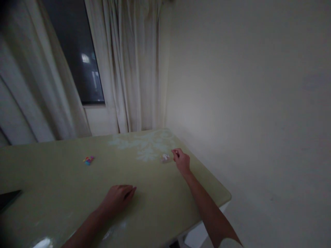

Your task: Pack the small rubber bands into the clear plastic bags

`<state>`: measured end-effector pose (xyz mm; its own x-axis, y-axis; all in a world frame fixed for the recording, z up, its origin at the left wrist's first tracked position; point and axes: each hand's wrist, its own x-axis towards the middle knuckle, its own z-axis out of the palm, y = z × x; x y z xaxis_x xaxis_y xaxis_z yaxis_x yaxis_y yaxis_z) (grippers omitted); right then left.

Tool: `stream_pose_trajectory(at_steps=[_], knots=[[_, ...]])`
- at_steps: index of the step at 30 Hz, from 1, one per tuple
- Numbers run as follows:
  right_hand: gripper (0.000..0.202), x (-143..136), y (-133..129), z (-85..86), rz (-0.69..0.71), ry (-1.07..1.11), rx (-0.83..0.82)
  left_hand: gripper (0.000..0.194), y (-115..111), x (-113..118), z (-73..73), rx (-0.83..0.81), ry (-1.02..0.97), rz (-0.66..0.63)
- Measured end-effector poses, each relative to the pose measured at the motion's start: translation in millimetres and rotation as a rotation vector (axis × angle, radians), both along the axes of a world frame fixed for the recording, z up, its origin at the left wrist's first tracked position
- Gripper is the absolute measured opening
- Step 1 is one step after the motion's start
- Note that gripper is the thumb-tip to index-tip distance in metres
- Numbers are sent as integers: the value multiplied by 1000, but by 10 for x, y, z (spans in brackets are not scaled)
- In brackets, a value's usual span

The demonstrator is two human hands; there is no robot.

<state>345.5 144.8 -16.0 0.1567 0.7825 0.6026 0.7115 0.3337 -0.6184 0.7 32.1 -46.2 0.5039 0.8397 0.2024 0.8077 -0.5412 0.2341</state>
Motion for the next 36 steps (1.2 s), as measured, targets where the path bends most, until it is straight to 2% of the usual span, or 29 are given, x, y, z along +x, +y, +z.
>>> stream_pose_trajectory(at_steps=[3, 5, 9, 12, 15, 17, 20, 24, 28, 31, 33, 36], knots=[[47, -260, 151, 159, -19, -8, 55, 50, 1, 12, 11, -28, 4, 28], [54, -431, 260, 182, -74, 7, 89, 48, 6, 7, 16, -45, 8, 54], [55, -645, 342, -3, -169, 36, 109, 39, 13, -45, 29, -77, 15, 98], [50, -635, 332, -188, -164, 15, 78, 34, 17, -109, 44, -125, -27, 141], [42, -525, 361, -274, -160, 6, 37, 50, 29, -180, 47, -134, -111, 174], [31, -454, 398, -290, -136, -5, 12, 63, 43, -224, 37, -95, -202, 149], [10, -408, 426, -317, -39, -42, -45, 62, 80, -276, 5, 20, -357, 90], [22, -427, 387, -362, 110, -100, -153, 47, 173, -321, -54, 150, -557, 80], [25, -561, 300, -338, 239, -156, -214, 42, 254, -352, -94, 122, -716, 97], [24, -838, 169, -300, 374, -195, -227, 31, 236, -351, -98, 59, -658, 190], [23, -1084, 37, -275, 485, -219, -228, 43, 194, -337, -93, 6, -583, 222], [37, -1406, -182, -228, 744, -299, -220, 79, 140, -317, -70, -64, -492, 207]])
